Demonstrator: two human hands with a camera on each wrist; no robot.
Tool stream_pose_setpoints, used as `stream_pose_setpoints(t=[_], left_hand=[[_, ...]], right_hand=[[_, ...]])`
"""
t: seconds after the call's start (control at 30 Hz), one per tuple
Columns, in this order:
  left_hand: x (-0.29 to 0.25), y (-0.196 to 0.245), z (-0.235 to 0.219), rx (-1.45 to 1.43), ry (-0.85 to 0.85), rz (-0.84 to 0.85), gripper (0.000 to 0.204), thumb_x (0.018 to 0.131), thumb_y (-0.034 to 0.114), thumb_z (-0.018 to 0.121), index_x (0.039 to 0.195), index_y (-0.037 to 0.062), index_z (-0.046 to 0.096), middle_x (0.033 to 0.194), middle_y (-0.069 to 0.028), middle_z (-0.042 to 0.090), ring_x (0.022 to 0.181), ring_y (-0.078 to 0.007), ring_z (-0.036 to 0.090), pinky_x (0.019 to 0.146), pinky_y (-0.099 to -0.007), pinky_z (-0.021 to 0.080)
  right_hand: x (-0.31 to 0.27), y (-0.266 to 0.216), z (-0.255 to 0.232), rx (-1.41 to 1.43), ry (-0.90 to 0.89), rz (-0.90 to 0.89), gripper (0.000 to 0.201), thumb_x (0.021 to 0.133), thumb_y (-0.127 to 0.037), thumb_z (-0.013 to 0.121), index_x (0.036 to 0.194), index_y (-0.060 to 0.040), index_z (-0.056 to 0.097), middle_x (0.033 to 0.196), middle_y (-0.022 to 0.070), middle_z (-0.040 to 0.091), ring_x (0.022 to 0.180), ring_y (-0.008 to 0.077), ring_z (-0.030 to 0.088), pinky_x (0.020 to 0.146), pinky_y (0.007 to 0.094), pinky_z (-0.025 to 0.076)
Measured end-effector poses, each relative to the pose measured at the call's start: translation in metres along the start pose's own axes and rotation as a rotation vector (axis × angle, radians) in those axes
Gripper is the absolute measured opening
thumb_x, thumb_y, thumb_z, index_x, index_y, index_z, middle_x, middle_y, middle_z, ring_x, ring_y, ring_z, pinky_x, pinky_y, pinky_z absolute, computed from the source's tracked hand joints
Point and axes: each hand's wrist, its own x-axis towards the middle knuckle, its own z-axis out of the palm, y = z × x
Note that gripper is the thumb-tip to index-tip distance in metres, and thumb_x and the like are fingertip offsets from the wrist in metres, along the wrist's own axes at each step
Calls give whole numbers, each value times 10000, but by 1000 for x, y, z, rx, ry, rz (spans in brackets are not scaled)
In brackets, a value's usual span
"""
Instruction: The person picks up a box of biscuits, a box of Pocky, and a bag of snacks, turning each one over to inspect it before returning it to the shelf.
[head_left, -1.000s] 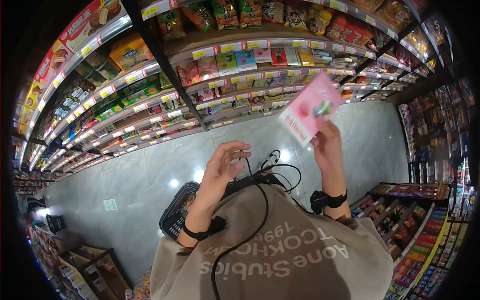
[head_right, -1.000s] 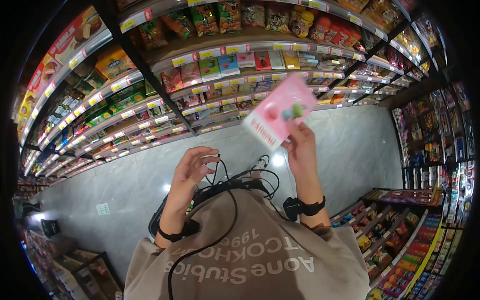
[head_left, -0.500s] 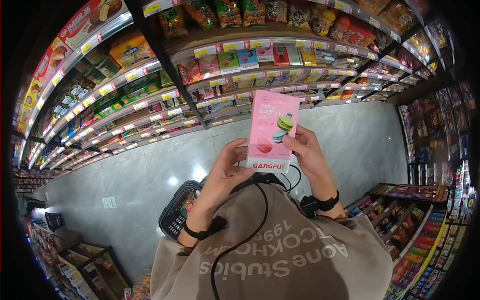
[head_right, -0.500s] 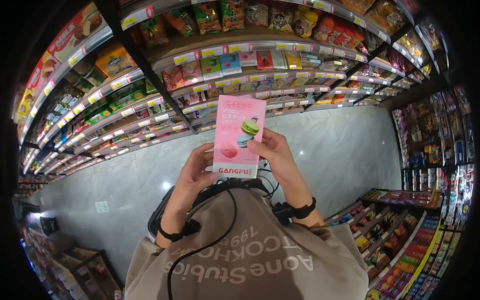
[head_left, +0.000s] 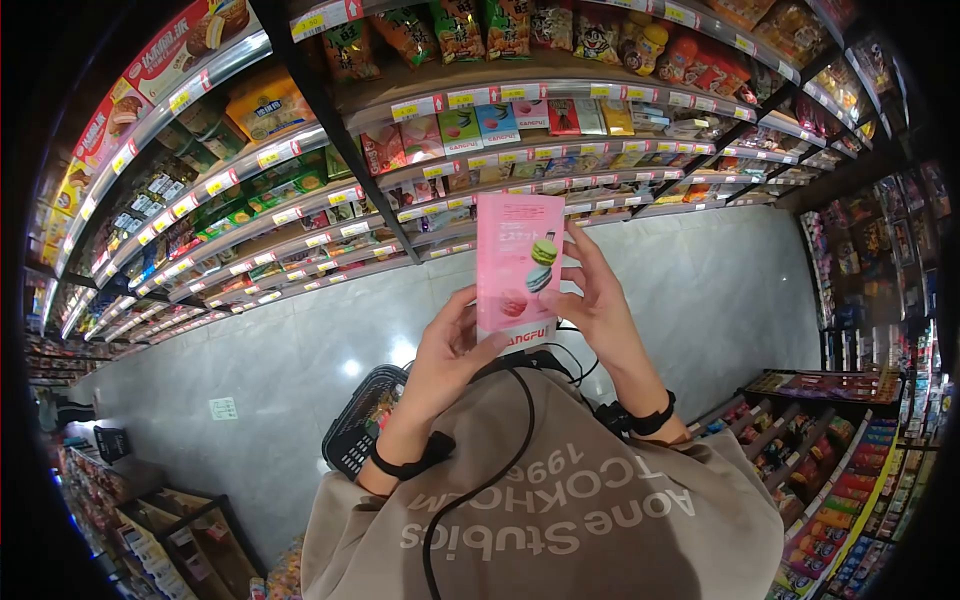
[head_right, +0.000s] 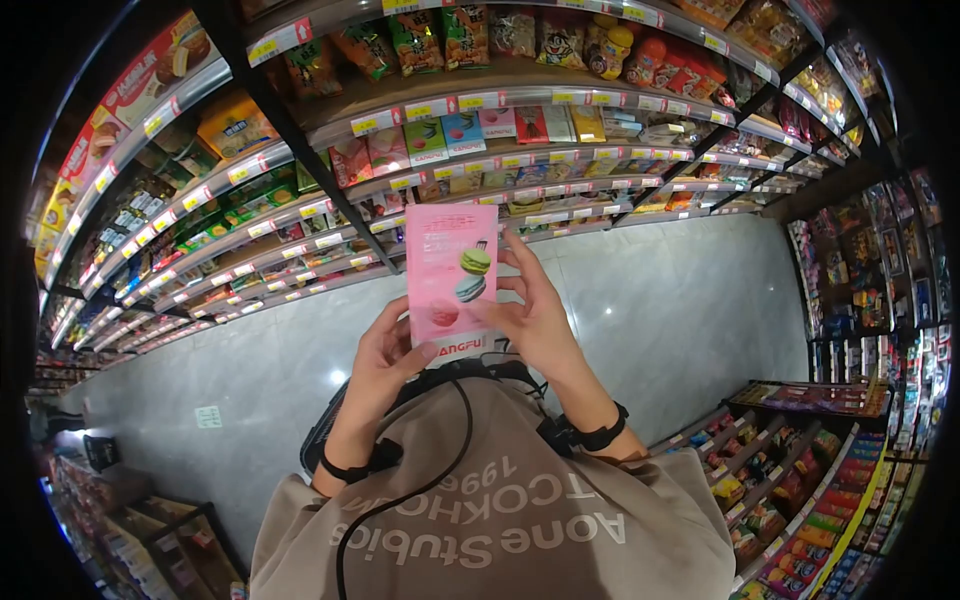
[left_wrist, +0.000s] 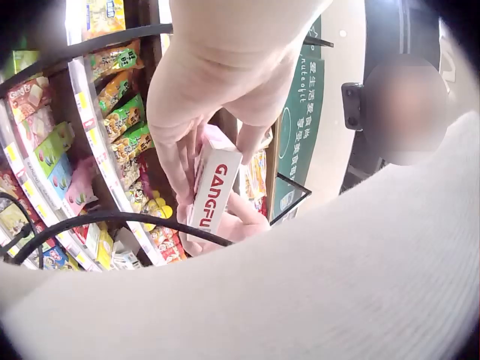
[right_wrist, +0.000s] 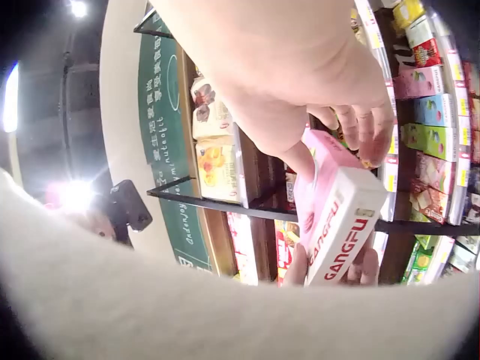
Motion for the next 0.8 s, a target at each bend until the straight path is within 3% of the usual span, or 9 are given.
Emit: stream_pose_setpoints(t=[0.17,0.2,0.3,0.47,0.57,0.6,0.7,0.73,0.8], left_hand=[[-7,9,3,327,-209,69,731,863,29,720,1517,42,393,1461,-168,520,1344,-268,510,1083,-401,426],[-6,22,9,365,-256,37,704,848,50,733,1493,60,453,1509,-167,480,1371,-291,490,1098,-411,412],[-1,21,4,540,-395,228,625,840,45,736,1431,47,533,1501,-165,491,1371,-300,490,1088,-405,423],[-6,17,4,393,-306,188,459,867,87,702,1313,10,619,1398,-175,583,1294,-302,555,1065,-405,430],[-11,11,0,276,-206,154,373,905,111,666,1257,-8,635,1306,-169,645,1204,-286,612,1024,-400,450],[-11,10,-1,247,-176,142,347,915,110,657,1239,-13,639,1274,-164,664,1170,-278,633,1008,-396,461],[-12,12,-5,202,-129,122,313,925,31,639,1232,-31,635,1212,-139,687,1121,-230,651,1010,-358,480],[-13,9,-5,149,-115,106,306,927,29,637,1227,-31,634,1194,-141,691,1107,-230,655,1002,-356,484],[-13,5,-10,56,-106,63,291,930,26,632,1216,-29,631,1160,-145,698,1079,-228,663,986,-352,491]], right_hand=[[-10,4,4,189,-99,-6,1007,813,-55,771,1599,-67,142,1556,125,329,1331,251,463,995,376,499],[-9,2,5,250,-139,3,1015,796,-212,800,1589,-63,185,1568,128,327,1350,297,457,1036,414,471],[-14,-12,1,405,-177,110,1016,791,-330,785,1578,-49,208,1564,140,344,1364,314,453,1070,435,440],[-8,-2,-32,569,-203,-44,958,760,-427,753,1506,-11,317,1403,223,512,1158,363,622,920,467,580],[-5,0,-31,913,-234,89,949,774,-480,713,1500,-11,320,1380,230,531,1130,372,635,903,485,577],[-12,2,-18,647,-92,83,942,793,-524,676,1500,-13,320,1382,234,523,1116,376,633,869,513,572],[-3,13,-32,1159,-165,28,968,781,-555,676,1499,-12,322,1386,246,512,1095,375,632,837,535,564],[-5,14,-32,953,-84,44,970,778,-551,683,1497,-8,324,1394,242,513,1132,371,627,860,558,556],[-5,17,-31,961,-177,59,987,762,-557,696,1497,-8,329,1389,239,520,1130,369,627,857,546,560]])
